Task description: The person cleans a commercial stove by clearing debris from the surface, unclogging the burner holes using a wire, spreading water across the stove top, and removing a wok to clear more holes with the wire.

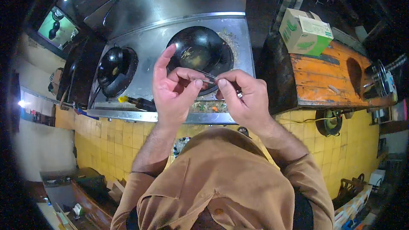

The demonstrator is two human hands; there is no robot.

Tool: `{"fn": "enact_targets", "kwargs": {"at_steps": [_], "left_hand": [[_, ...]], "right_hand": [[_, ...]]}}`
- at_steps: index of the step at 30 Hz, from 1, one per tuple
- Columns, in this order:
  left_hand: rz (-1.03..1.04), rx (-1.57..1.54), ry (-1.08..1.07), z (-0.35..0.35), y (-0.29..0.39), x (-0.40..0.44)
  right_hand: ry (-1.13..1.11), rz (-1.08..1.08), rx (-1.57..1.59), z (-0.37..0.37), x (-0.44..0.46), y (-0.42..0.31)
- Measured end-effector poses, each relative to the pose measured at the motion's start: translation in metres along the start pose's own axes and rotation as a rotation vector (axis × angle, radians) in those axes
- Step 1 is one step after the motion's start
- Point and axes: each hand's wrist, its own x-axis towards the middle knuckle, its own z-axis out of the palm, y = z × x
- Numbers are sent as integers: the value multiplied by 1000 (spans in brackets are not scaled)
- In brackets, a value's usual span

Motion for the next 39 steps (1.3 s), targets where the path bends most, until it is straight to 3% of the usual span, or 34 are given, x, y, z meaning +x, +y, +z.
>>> {"fn": "enact_targets", "kwargs": {"at_steps": [6, 21, 26, 33, 39], "left_hand": [[-16, -7, -24, -23, 10, -8], [-42, -100, 22, -56, 18, -24], [-91, -152, 41, -61, 17, -28], [-64, -157, 33, -72, 20, -34], [-101, -120, 119, -70, 27, -35]], "right_hand": [[-21, 76, 27, 25, -8, -11], [3, -83, -174, 61, -15, -16], [46, 212, 162, 75, -19, -22], [-4, 195, 183, 84, -18, -14], [-27, 383, 333, 82, -16, -12]]}}
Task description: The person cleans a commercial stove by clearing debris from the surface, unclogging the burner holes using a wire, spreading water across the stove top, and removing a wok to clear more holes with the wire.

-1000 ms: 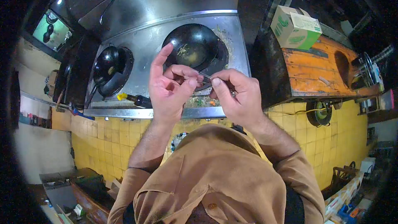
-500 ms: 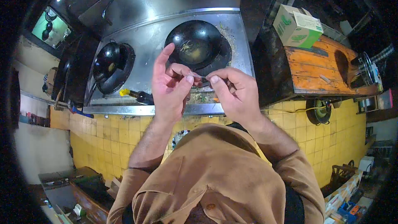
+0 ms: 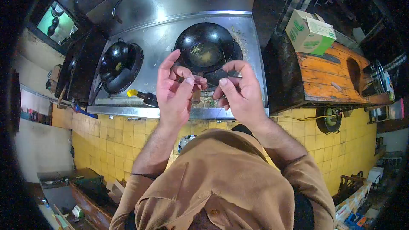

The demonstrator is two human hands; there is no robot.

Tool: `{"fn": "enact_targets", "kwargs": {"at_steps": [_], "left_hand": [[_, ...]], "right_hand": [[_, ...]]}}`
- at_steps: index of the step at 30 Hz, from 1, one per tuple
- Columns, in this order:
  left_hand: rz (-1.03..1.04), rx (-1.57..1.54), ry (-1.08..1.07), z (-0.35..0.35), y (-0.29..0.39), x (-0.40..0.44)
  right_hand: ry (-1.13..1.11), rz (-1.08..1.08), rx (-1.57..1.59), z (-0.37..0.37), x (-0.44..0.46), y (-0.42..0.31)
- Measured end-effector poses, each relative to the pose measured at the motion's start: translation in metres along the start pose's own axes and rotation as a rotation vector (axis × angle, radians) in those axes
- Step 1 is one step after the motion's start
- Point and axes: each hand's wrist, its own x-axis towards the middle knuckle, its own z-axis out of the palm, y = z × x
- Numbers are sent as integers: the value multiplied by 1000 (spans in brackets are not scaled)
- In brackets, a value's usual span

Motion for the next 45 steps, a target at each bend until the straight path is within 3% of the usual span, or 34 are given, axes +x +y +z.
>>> {"fn": "enact_targets", "kwargs": {"at_steps": [3, 5, 6, 11, 16, 23, 25, 27, 30, 32, 35, 39, 41, 45], "left_hand": [[12, -34, 38, 0, -12, 6], [7, -18, 37, 2, -16, 11], [4, 0, 39, 3, -18, 14], [-28, -29, 38, 9, -38, 37], [-49, -4, 87, 19, -49, 64], [-97, -82, -59, 2, -42, 108], [-177, 373, -274, 9, -30, 123], [-229, 551, -447, 24, -27, 131], [-167, 622, -567, 43, -23, 135], [-219, 681, -649, 45, -24, 137], [-328, 613, -588, 46, -23, 133], [-363, 349, -499, 32, -41, 127], [-381, 204, -396, 26, -43, 125], [-288, 192, -308, 16, -48, 119]], "right_hand": [[28, -61, 16, -5, 2, 10], [87, -527, -331, -17, 9, 37], [52, -589, -508, -19, 11, 22], [-30, -445, -594, -37, 31, 18], [-145, -291, -377, -64, 59, 19], [-348, -297, -413, -89, 90, 7], [-400, -295, -451, -92, 92, 3], [-461, -296, -491, -93, 93, 3], [-540, -402, -540, -93, 92, 3], [-613, -272, -578, -92, 90, -1], [-634, -329, -592, -93, 88, 0], [-649, -392, -567, -92, 84, 5], [-302, -388, -263, -87, 77, 24], [-161, -188, -276, -84, 74, 32]]}}
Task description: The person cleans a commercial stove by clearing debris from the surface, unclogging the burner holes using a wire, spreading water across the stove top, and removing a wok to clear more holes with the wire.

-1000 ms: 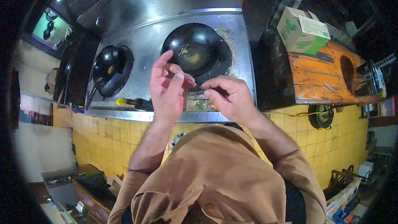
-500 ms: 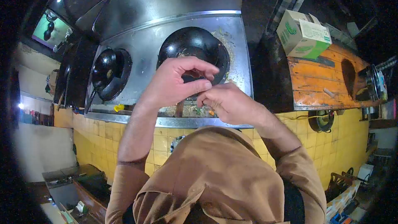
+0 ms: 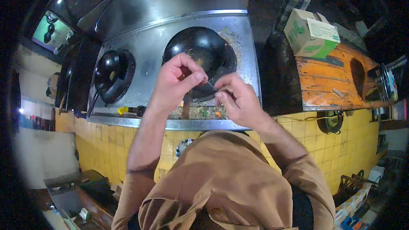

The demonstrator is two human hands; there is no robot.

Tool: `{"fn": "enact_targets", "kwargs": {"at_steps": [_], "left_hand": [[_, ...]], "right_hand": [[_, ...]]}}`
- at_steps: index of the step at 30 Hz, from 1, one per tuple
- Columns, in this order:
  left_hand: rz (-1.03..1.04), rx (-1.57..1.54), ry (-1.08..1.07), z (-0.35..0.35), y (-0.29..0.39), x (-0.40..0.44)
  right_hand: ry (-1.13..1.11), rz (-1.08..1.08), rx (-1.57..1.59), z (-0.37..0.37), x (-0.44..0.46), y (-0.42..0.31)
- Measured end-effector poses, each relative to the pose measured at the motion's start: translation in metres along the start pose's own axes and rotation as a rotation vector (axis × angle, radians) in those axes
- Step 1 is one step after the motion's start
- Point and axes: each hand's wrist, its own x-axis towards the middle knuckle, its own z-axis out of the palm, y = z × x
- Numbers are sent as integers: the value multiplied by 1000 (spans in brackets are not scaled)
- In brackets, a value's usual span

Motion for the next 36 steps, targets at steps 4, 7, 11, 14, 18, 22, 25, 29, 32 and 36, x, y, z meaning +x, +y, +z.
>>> {"fn": "enact_targets", "kwargs": {"at_steps": [4, 7, 11, 14, 18, 22, 25, 29, 32, 36], "left_hand": [[82, 172, 95, -14, -16, -8], [-7, 230, 227, -35, -35, -12], [-62, 254, 541, -90, -99, -37], [-179, 113, 1009, -139, -167, -79], [-153, 898, 1172, -211, -283, -142], [-308, 1464, 1218, -229, -336, -143], [-399, 1412, 1216, -223, -356, -135], [-459, 1304, 1092, -222, -349, -129], [-559, 1359, 1025, -231, -357, -139], [-606, 1346, 996, -231, -354, -133]], "right_hand": [[-84, 49, -42, 1, 2, 4], [-200, 204, 4, -4, 4, 28], [118, 389, 23, -42, 35, 108], [297, 388, -128, -97, 90, 185], [319, 311, -556, -140, 199, 323], [358, 424, -527, -155, 316, 443], [418, 583, -293, -152, 374, 478], [381, 613, -251, -153, 420, 520], [393, 577, -228, -157, 432, 542], [359, 631, -222, -173, 436, 545]]}}
